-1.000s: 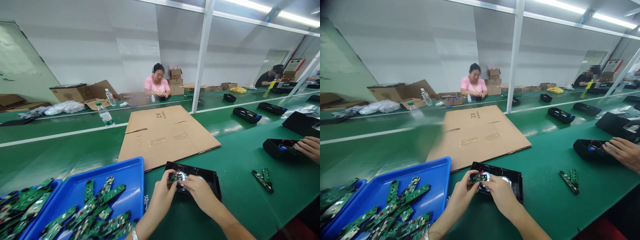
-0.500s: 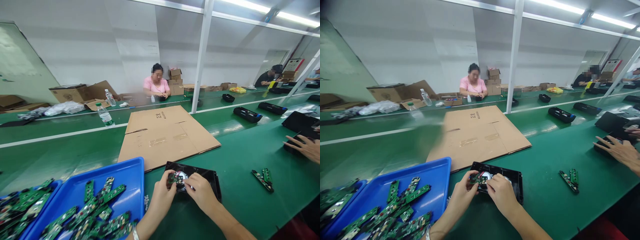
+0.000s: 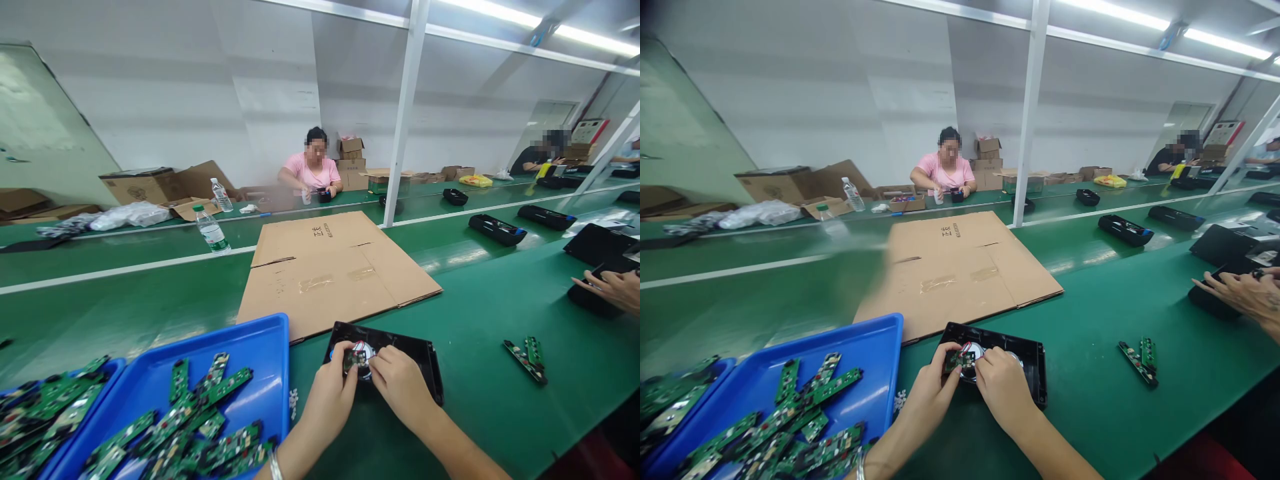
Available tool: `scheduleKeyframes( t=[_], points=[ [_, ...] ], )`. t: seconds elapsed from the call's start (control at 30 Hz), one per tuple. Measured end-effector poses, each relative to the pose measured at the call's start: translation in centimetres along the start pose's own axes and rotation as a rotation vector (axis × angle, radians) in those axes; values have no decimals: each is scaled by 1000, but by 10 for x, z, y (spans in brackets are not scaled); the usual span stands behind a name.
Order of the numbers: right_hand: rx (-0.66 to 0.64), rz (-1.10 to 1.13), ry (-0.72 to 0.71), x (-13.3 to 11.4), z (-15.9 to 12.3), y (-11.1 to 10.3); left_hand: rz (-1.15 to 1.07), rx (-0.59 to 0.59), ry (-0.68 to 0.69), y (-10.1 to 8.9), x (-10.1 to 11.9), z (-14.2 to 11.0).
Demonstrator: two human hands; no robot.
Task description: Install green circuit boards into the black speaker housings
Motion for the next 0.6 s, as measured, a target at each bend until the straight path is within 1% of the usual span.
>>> scheduleKeyframes(
  t=[0.13, 0.33, 0.4, 0.47, 0.6],
  points=[
    [11, -57, -47, -2, 0, 1, -17, -24, 2, 0, 2, -1],
    [-17, -96, -130, -3, 0, -1, -27, -40, 11, -2, 2, -1],
    [-25, -97, -153, -3, -1, -1, 20, -54, 22, -1, 3, -1],
    [-28, -106, -165, -5, -1, 0, 84, -69, 67, 1, 3, -2],
    [25, -136, -118, -6, -4, 3, 235, -54, 172, 8, 3, -6]
  ],
)
Point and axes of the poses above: each hand's wrist, its own z-axis towards the middle knuckle, its own y-axis out of the palm, x = y × z, the point moved 3 cm from there along z, towards the middle knuckle, and after that the axes turned 3 degrees about -y, right-handed, at the moved point
